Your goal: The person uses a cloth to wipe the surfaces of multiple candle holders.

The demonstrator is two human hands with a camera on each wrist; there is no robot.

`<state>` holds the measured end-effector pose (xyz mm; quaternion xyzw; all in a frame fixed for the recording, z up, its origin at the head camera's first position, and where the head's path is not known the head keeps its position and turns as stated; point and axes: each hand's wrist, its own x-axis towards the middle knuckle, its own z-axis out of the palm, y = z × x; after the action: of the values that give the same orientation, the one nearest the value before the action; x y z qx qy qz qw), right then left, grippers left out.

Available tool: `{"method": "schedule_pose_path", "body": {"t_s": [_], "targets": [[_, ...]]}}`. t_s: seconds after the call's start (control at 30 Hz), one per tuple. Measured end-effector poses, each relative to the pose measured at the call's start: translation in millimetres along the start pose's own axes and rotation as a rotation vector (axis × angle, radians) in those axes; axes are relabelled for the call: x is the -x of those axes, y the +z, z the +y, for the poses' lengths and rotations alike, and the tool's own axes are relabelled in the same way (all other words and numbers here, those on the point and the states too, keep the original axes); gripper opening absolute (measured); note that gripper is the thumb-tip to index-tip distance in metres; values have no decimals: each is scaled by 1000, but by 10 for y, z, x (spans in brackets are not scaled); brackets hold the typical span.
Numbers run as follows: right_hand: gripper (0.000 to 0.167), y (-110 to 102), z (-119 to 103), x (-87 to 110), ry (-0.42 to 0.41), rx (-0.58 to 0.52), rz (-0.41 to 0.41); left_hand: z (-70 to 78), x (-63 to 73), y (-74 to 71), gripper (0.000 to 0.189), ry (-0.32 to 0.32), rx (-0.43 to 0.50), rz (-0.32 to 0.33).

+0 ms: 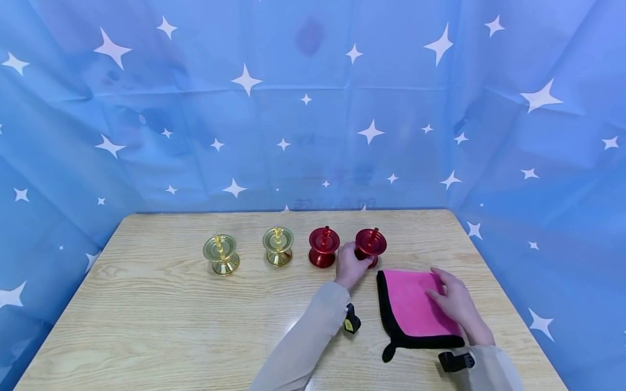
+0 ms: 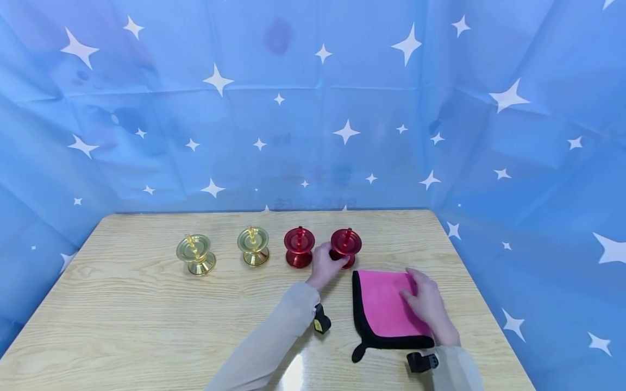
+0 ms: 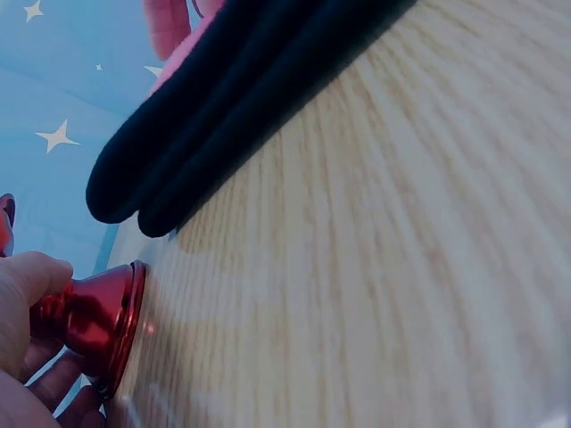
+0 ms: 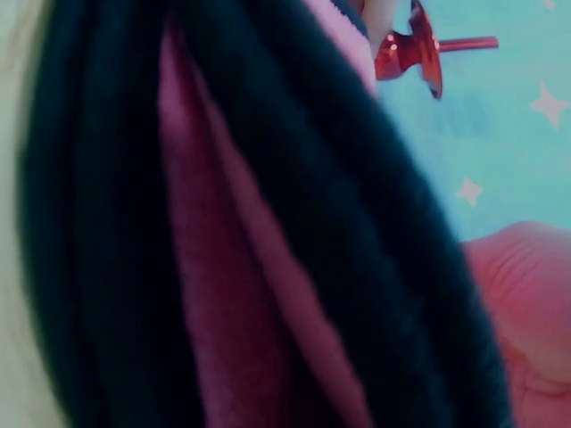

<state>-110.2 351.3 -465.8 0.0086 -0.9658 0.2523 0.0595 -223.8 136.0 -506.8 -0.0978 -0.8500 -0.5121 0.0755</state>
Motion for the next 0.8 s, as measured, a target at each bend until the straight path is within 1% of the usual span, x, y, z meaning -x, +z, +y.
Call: {"method": "schedule_pose_path", "body": {"t_s": [0.1, 0.2, 0.3, 0.4, 0.53, 0.67, 0.73, 0.8], "targets": [[52, -3, 43, -20, 17, -22, -45, -9, -11, 8, 27, 20, -17, -3], [51, 3, 84, -31, 29, -36, -61, -15, -20, 15, 25, 37, -46, -1], [50, 2, 108, -56, 34, -30, -48, -11, -24, 16, 25, 35, -72, -1], [49, -7, 116, -97, 31, -8, -28, -5, -29, 5, 27, 18, -87, -5], [37, -44, 128, -121, 51, 3, -17, -11, -33, 3, 27, 30, -98, -3], [20, -114, 137, -104, 78, 16, -30, -40, -24, 14, 27, 70, -120, 2], [14, -157, 129, -86, 60, 22, -20, -52, -16, 18, 27, 90, -128, 3], [16, -201, 109, -59, 15, 24, 5, -62, -6, 16, 27, 103, -132, 0]]}}
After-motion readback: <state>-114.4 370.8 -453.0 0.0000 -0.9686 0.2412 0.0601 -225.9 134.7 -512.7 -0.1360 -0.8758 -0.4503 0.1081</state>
